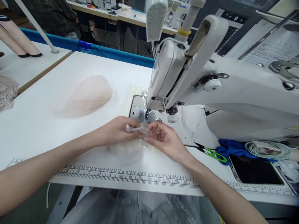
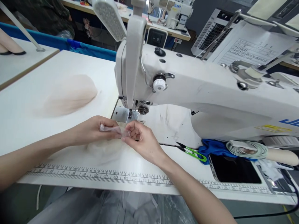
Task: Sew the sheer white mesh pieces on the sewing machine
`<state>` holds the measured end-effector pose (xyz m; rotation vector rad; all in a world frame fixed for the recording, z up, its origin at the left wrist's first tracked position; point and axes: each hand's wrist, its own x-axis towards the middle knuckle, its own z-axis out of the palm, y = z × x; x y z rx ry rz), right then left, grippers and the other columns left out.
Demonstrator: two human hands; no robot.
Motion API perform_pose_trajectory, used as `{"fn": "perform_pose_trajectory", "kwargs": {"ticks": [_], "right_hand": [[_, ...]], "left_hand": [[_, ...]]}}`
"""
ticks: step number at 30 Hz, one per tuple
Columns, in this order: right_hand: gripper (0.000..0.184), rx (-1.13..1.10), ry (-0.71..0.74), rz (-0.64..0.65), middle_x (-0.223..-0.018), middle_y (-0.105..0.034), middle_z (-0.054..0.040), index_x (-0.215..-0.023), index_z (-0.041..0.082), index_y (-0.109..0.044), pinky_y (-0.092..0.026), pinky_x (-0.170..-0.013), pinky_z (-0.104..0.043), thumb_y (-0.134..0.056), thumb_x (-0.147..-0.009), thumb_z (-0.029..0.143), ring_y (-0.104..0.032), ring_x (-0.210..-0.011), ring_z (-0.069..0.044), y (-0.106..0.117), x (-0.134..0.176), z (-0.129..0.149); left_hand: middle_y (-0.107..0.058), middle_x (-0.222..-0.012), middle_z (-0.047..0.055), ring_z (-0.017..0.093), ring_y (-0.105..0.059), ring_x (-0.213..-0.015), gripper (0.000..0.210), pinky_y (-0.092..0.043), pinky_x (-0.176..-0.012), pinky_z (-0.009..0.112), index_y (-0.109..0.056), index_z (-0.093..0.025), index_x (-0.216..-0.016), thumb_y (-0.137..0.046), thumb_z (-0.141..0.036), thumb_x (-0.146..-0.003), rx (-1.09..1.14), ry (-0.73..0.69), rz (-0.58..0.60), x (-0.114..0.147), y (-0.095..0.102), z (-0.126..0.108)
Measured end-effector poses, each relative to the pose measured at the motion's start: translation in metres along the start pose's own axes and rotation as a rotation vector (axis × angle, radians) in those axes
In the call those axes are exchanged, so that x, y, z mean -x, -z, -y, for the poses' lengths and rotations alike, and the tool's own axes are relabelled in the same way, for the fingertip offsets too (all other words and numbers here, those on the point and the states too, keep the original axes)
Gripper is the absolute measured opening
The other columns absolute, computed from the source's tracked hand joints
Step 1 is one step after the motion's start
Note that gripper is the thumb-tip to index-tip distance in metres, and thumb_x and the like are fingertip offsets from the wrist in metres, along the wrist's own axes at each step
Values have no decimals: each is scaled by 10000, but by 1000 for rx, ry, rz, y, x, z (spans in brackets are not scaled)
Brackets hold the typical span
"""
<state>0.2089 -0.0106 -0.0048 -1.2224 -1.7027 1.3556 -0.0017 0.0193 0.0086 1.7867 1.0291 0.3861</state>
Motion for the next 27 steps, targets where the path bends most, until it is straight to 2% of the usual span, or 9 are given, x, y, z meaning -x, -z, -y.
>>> {"fn": "perform_pose_trajectory", "kwargs": {"ticks": [4, 6, 9, 11, 14, 18, 22, 27], "right_hand": [[199, -7, -41, -3, -727, -590, 44, -912, 218, -599, -457, -611, -256, -726, -760, 235, -557, -630, -101, 5, 0, -1], [188, -2, -61, -48, -712, -613, 40, -903, 217, -623, -471, -620, -264, -732, -750, 227, -579, -633, -109, 7, -1, -2], [149, -24, -36, -130, -741, -655, 22, -848, 210, -664, -488, -628, -259, -750, -727, 220, -603, -663, -112, 5, -2, -4], [167, -64, -39, -149, -697, -652, 31, -849, 206, -676, -493, -594, -249, -768, -712, 231, -601, -613, -104, 3, -3, -5], [201, -165, -117, -131, -656, -649, 43, -865, 198, -664, -491, -493, -236, -776, -713, 265, -595, -475, -91, 1, -3, -5], [211, -282, -163, -94, -743, -689, 22, -857, 191, -643, -471, -387, -211, -773, -731, 300, -608, -401, -94, -1, -2, -3], [227, -360, -142, -78, -750, -697, 19, -853, 190, -630, -588, -549, -241, -786, -726, 295, -697, -548, -132, -5, -1, -5], [176, -301, -57, -104, -776, -685, 11, -851, 197, -623, -614, -704, -282, -756, -756, 263, -717, -715, -146, -6, -2, -12]], "left_hand": [[-713, -870, 18, 135, -617, -720, 236, -460, -597, 216, -734, -224, -891, -578, -398, -863, 37, -25, -59, -2, 2, 5], [-706, -888, 30, 116, -604, -645, 230, -465, -546, 207, -705, -203, -906, -551, -371, -872, 79, -7, -83, -2, 2, 6], [-675, -801, 17, 89, -528, -521, 241, -455, -485, 209, -659, -188, -951, -503, -360, -891, 171, 33, -44, -1, 0, 5], [-635, -752, 0, 97, -524, -543, 251, -460, -506, 220, -641, -187, -947, -498, -386, -894, 166, 21, -52, 0, -3, 4], [-594, -700, -24, 109, -528, -601, 258, -426, -534, 218, -633, -194, -877, -559, -441, -870, 59, -20, -104, 2, -9, 2], [-613, -657, -43, 99, -514, -576, 276, -391, -523, 210, -650, -200, -795, -611, -468, -849, -30, -40, -185, 2, -17, 2], [-734, -824, -52, 105, -614, -653, 220, -442, -576, 200, -712, -256, -904, -616, -450, -868, -95, -60, -250, 3, -22, 3], [-761, -852, -54, 85, -632, -586, 162, -482, -563, 182, -736, -280, -952, -614, -365, -887, -153, -154, -291, 4, -24, 5]]}}
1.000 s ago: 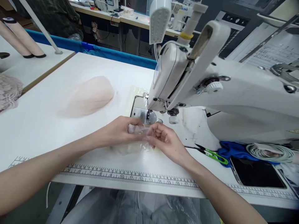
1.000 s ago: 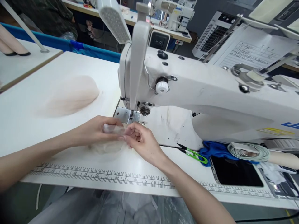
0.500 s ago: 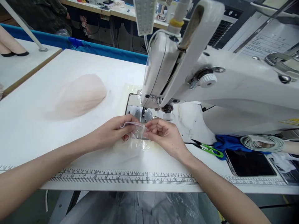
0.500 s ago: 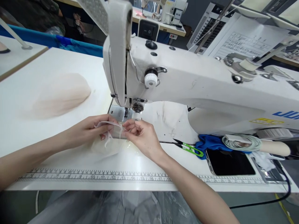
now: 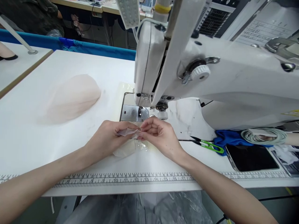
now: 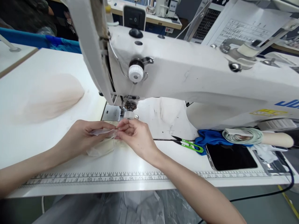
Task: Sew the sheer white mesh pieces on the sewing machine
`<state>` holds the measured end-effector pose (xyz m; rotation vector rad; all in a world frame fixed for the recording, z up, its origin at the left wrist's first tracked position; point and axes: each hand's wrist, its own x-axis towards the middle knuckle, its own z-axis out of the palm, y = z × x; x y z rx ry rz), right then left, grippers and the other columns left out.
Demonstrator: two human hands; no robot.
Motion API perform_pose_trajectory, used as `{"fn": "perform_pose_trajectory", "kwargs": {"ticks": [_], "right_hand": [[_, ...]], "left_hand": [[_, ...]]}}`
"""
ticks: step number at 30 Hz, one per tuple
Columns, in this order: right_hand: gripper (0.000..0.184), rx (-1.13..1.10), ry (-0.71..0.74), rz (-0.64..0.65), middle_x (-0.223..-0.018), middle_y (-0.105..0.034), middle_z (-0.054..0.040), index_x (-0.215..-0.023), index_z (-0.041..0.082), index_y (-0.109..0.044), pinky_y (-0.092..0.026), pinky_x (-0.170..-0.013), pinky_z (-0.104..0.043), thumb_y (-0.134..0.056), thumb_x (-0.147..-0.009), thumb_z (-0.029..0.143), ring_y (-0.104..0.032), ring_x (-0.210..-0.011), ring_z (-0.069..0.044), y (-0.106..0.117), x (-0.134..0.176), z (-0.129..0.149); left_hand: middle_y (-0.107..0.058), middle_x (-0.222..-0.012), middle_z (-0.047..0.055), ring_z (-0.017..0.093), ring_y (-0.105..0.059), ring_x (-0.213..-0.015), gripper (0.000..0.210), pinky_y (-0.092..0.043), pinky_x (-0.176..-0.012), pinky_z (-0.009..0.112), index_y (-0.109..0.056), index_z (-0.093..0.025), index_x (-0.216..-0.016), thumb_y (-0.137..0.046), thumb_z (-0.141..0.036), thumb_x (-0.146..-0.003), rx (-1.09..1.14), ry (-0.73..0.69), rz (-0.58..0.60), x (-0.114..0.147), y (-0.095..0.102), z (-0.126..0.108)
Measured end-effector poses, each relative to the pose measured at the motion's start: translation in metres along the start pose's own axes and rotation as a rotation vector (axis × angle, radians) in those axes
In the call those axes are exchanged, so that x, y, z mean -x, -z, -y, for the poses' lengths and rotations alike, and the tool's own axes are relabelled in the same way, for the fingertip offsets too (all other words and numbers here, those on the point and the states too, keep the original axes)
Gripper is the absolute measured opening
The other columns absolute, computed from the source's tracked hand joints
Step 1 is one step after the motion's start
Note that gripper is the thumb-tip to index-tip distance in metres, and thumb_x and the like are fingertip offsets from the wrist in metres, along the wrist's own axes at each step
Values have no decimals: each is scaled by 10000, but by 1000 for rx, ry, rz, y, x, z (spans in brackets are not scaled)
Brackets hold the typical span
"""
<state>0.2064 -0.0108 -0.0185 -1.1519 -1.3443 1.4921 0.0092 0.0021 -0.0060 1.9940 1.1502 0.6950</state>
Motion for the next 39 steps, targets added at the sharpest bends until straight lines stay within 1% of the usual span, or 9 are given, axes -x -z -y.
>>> {"fn": "perform_pose_trajectory", "kwargs": {"ticks": [6, 9, 13, 23, 27, 30, 33, 36, 39], "right_hand": [[95, 179, 135, -49, -829, -685, 3, -895, 212, -646, -613, -713, -271, -679, -811, 182, -691, -778, -131, 0, 3, 1], [105, 255, 197, -58, -835, -697, 1, -917, 223, -652, -612, -715, -276, -662, -825, 175, -694, -787, -136, -1, 4, 3], [119, 316, 246, -45, -831, -699, 5, -932, 236, -654, -607, -700, -266, -634, -841, 163, -697, -795, -137, -2, 5, 4], [100, 401, 373, 3, -841, -683, 2, -932, 235, -624, -596, -686, -259, -588, -863, 173, -675, -765, -127, -3, 6, 5], [94, 488, 469, -5, -863, -695, -5, -955, 237, -641, -589, -726, -280, -583, -891, 200, -670, -764, -132, -1, 7, 3], [82, 519, 489, 4, -848, -698, -9, -957, 234, -663, -573, -689, -275, -593, -915, 247, -660, -741, -133, 2, 7, 0], [106, 551, 505, 9, -797, -693, -7, -948, 243, -688, -547, -639, -275, -592, -927, 283, -642, -701, -136, 5, 7, -1], [133, 569, 533, 3, -817, -688, -16, -940, 254, -701, -537, -634, -284, -575, -938, 299, -636, -709, -141, 6, 8, 1], [139, 618, 591, -10, -909, -667, -39, -915, 241, -692, -534, -673, -288, -561, -943, 277, -633, -796, -151, 5, 10, 5]], "left_hand": [[-763, -796, -30, 98, -623, -511, 139, -505, -524, 207, -731, -240, -925, -629, -323, -879, -57, -65, -86, 2, -2, 4], [-768, -820, -22, 115, -648, -551, 114, -529, -540, 233, -726, -261, -901, -619, -295, -879, -95, -118, -147, 3, -3, 7], [-762, -804, -13, 128, -647, -570, 127, -519, -529, 248, -713, -273, -913, -595, -312, -891, -135, -115, -139, 4, -3, 9], [-646, -570, -63, 54, -452, -425, 160, -346, -434, 179, -641, -212, -774, -582, -302, -893, -148, -114, -161, 3, -4, -5], [-596, -531, -79, 54, -435, -426, 161, -334, -431, 177, -626, -218, -758, -606, -319, -883, -156, -104, -169, 5, -4, -7], [-564, -493, -86, 56, -424, -410, 179, -324, -429, 184, -620, -221, -732, -612, -326, -877, -191, -116, -176, 5, -4, -5], [-598, -505, -73, 69, -475, -427, 197, -347, -455, 198, -635, -223, -721, -594, -331, -880, -238, -151, -189, 5, -4, -3], [-613, -513, -59, 85, -493, -443, 232, -350, -469, 216, -661, -225, -714, -590, -382, -869, -263, -125, -157, 6, -1, -4], [-587, -506, -55, 90, -460, -441, 294, -329, -454, 220, -689, -233, -720, -587, -472, -859, -192, 32, -11, 9, 4, -8]]}}
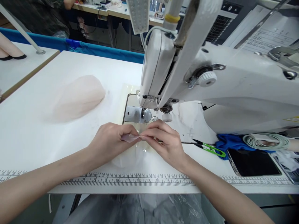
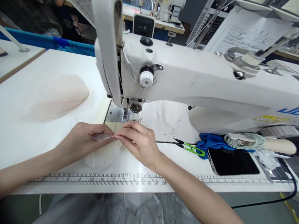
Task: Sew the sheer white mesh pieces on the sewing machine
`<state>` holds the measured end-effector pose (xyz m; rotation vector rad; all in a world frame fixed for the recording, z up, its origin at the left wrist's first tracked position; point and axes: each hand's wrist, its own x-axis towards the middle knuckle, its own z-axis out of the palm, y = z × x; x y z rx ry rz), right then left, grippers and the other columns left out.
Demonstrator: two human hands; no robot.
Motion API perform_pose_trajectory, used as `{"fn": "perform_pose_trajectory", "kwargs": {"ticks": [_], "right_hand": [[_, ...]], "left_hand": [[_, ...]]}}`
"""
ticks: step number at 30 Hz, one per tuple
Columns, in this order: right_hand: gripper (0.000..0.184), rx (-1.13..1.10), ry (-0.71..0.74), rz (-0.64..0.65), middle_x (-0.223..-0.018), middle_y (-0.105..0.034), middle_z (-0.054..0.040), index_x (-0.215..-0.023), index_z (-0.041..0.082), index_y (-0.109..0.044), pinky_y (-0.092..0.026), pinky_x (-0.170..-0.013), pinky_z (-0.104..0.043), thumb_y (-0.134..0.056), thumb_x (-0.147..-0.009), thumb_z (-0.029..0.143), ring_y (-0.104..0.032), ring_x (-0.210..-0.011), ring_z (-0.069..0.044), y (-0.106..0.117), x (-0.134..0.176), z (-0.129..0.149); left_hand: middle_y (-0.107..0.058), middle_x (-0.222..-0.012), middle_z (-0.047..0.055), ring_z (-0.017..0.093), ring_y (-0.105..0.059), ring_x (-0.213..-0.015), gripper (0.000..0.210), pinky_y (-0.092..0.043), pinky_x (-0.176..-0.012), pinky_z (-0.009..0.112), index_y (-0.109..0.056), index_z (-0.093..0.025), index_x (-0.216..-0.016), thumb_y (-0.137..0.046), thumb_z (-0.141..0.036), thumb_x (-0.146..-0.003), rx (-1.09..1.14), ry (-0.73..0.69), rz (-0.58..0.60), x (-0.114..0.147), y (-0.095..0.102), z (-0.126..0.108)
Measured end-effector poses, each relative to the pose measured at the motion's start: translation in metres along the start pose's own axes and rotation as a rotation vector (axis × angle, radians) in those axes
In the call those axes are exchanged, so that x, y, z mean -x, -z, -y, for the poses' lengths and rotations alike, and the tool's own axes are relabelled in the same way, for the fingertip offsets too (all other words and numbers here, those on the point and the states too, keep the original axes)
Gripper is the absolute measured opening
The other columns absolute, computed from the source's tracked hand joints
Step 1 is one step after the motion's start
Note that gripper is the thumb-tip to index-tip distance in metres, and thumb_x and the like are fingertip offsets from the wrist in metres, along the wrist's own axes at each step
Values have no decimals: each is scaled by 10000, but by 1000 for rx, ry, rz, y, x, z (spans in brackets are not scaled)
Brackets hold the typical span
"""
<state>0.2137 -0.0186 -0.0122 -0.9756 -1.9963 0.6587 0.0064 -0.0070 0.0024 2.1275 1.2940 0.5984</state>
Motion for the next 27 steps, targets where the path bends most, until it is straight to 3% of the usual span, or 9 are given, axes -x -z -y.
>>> {"fn": "perform_pose_trajectory", "kwargs": {"ticks": [2, 4, 8, 10, 12, 14, 16, 20, 27], "right_hand": [[143, 39, 25, 37, -898, -647, -44, -896, 223, -676, -520, -693, -290, -547, -948, 257, -619, -805, -151, 0, -1, 2], [154, 96, 19, 92, -854, -638, -38, -873, 205, -662, -493, -710, -298, -535, -953, 240, -607, -789, -151, -2, -2, 0], [143, 280, -45, 128, -828, -656, -11, -829, 192, -654, -395, -717, -325, -561, -937, 205, -601, -744, -144, -8, -6, -10], [140, 339, -82, 121, -823, -667, 4, -812, 198, -656, -354, -712, -331, -573, -922, 177, -585, -678, -127, -10, -8, -15], [131, 349, -134, 105, -796, -670, 11, -804, 207, -662, -349, -730, -339, -590, -906, 170, -558, -618, -117, -11, -11, -19], [104, 324, -186, 86, -754, -664, 10, -804, 217, -668, -366, -756, -350, -619, -894, 199, -547, -600, -127, -12, -13, -21], [103, 298, -217, 68, -721, -655, 9, -792, 225, -670, -381, -776, -361, -634, -889, 227, -551, -617, -144, -11, -14, -21], [98, 271, -240, 61, -726, -648, 12, -781, 230, -674, -387, -804, -359, -651, -873, 204, -578, -729, -168, -10, -17, -21], [84, 254, -264, 63, -843, -661, -11, -827, 236, -660, -402, -859, -384, -617, -899, 231, -581, -920, -213, -7, -16, -24]], "left_hand": [[-577, -516, -50, 99, -451, -449, 333, -320, -448, 228, -700, -243, -725, -570, -518, -859, 39, 95, 137, 0, 2, 0], [-558, -510, -49, 103, -437, -446, 349, -350, -499, 253, -688, -239, -687, -560, -510, -865, -13, 102, 176, -3, 1, 2], [-559, -535, -38, 139, -499, -530, 252, -380, -711, 363, -658, -221, -706, -589, -398, -871, -260, -43, 32, -11, -9, 8], [-664, -752, 3, 199, -587, -704, 190, -377, -758, 397, -659, -219, -962, -626, -376, -860, -350, -86, -51, -12, -13, 9], [-661, -1121, 87, 278, -595, -971, 421, -385, -827, 433, -552, -200, -1212, -669, -352, -837, -472, -146, -185, -11, -15, 9], [-553, -1331, 138, 325, -505, -1177, 497, -375, -920, 459, -497, -180, -1277, -679, -300, -830, -611, -258, -321, -8, -16, 7], [-591, -1283, 133, 310, -484, -1209, 379, -357, -991, 457, -550, -167, -1210, -652, -237, -851, -706, -397, -377, -4, -17, 6], [-713, -1051, 41, 241, -576, -1062, 228, -339, -1029, 450, -648, -169, -1069, -574, -73, -876, -794, -605, -305, 3, -20, 6], [-676, -1239, 46, 229, -617, -1032, 273, -376, -917, 441, -635, -121, -1192, -489, -198, -974, -848, -610, -192, 11, -21, 4]]}}
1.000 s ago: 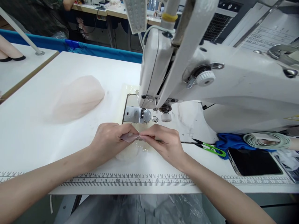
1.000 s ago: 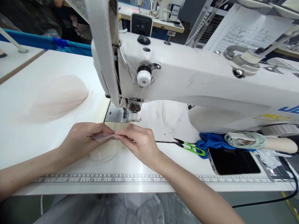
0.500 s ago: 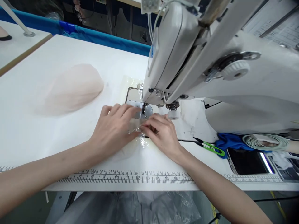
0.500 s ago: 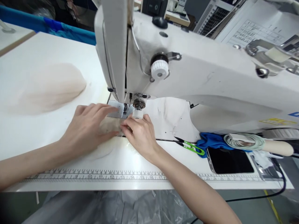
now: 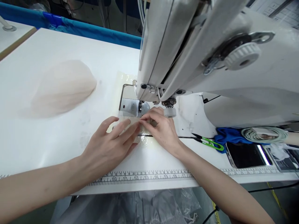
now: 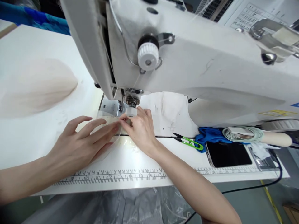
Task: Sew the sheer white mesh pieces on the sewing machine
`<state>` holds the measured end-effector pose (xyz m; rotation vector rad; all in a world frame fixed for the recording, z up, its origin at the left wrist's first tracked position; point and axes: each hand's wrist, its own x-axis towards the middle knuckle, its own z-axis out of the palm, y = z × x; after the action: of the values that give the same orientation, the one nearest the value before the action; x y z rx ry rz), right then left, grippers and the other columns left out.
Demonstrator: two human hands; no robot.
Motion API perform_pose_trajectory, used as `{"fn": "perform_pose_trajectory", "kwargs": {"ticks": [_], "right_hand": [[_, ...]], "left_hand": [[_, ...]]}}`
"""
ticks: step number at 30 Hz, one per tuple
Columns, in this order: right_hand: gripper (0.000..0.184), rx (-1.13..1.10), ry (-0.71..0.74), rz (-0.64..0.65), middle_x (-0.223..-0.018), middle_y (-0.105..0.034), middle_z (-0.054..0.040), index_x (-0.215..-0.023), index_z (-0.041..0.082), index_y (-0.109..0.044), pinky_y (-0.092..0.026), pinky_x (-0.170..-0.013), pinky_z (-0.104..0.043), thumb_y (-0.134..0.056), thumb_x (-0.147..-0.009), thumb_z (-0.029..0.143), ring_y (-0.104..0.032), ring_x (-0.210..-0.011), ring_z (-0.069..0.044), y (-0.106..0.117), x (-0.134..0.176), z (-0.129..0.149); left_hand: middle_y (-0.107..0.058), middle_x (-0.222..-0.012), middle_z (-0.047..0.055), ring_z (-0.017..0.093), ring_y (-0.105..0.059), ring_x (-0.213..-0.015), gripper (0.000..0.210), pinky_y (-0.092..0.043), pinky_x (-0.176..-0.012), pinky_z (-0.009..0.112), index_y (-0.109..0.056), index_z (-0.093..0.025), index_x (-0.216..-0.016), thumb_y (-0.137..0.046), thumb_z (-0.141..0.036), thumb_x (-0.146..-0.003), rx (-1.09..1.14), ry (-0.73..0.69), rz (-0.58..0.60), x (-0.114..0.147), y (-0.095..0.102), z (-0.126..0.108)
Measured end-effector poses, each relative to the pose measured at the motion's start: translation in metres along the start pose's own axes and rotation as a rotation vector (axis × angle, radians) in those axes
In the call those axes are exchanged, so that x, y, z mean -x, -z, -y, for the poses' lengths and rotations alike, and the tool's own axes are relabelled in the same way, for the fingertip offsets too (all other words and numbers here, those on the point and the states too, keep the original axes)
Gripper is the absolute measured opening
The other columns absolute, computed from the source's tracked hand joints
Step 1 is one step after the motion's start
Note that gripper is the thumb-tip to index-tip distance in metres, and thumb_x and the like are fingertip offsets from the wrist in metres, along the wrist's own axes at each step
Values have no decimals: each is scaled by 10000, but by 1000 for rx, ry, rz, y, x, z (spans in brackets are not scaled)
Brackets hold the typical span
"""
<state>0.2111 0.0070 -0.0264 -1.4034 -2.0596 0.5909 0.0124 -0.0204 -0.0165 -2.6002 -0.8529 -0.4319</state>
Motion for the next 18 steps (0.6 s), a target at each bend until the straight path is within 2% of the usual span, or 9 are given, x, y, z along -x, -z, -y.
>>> {"fn": "perform_pose_trajectory", "kwargs": {"ticks": [4, 7, 9, 13, 18], "right_hand": [[160, 71, 51, -34, -1094, -656, -62, -1051, 239, -652, -403, -930, -443, -530, -950, 258, -555, -1042, -251, 2, 3, 0], [311, 191, 120, 6, -1254, -606, -92, -1259, 236, -587, -396, -964, -483, -473, -971, 258, -493, -1165, -292, 1, 6, 2], [368, 280, 144, 36, -1311, -576, -108, -1331, 216, -542, -407, -955, -497, -445, -980, 271, -465, -1196, -312, -1, 7, 3], [376, 419, 158, 54, -1334, -558, -133, -1312, 154, -555, -415, -953, -478, -379, -996, 258, -484, -1187, -301, -1, 9, 4], [370, 708, 150, -46, -1276, -589, -183, -1277, 79, -567, -320, -1037, -513, -410, -972, 217, -482, -1226, -321, 12, 8, -6]], "left_hand": [[-668, -1253, 43, 238, -613, -1088, 286, -372, -892, 438, -638, -110, -1188, -461, -220, -992, 26, 18, 26, -2, 0, 2], [-671, -1246, 40, 235, -608, -1127, 274, -370, -899, 434, -647, -131, -1169, -461, -231, -994, 51, 39, 30, -3, -3, 4], [-671, -1245, 31, 229, -606, -1141, 261, -372, -911, 431, -656, -149, -1147, -469, -249, -994, 63, 59, 25, -4, -5, 5], [-668, -1249, 12, 221, -607, -1150, 260, -380, -912, 427, -647, -163, -1171, -490, -269, -991, 76, 81, 23, -5, -6, 6], [-677, -1231, 20, 232, -608, -1147, 284, -378, -908, 432, -632, -158, -1201, -486, -285, -993, 89, 94, 14, -7, -7, 8]]}}
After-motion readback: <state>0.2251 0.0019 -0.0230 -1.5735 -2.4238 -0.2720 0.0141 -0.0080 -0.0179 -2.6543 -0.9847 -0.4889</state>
